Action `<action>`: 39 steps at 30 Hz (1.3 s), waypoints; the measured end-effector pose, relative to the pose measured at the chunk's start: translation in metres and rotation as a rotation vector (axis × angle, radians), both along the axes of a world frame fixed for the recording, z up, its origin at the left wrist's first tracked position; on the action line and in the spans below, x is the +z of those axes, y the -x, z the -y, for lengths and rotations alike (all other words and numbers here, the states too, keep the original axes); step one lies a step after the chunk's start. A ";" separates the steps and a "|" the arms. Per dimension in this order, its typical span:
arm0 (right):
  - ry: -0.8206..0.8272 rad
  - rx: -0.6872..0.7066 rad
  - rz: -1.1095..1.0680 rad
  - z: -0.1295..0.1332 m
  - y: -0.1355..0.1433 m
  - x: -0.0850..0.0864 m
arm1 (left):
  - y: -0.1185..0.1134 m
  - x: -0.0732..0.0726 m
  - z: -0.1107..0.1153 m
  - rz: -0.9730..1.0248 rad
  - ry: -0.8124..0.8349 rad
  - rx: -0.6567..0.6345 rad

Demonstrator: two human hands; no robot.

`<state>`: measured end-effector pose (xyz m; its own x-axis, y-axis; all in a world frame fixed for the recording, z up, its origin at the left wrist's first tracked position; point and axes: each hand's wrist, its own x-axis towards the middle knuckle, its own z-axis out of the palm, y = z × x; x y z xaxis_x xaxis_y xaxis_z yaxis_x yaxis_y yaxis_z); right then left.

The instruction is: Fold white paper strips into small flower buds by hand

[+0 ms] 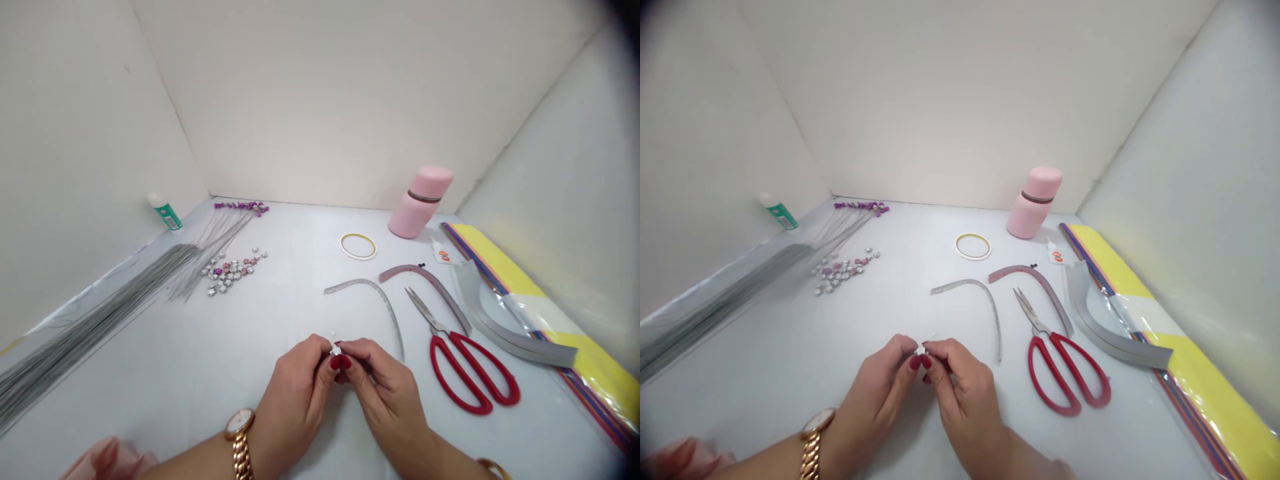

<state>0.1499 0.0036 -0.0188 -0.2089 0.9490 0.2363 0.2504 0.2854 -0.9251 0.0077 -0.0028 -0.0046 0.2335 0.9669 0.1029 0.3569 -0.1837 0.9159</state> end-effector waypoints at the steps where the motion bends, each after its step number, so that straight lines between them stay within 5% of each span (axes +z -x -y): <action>1: -0.005 0.011 0.001 0.000 0.000 0.000 | 0.000 -0.001 0.000 -0.018 -0.009 -0.002; 20: 0.122 0.243 0.101 -0.001 -0.002 -0.001 | 0.005 0.000 -0.002 -0.072 -0.020 -0.141; 30: 0.120 0.170 0.086 0.003 0.003 -0.004 | -0.001 -0.009 0.003 -0.109 -0.028 -0.076; 39: 0.110 0.100 0.066 0.001 0.001 -0.004 | 0.000 -0.002 0.000 -0.017 0.021 -0.060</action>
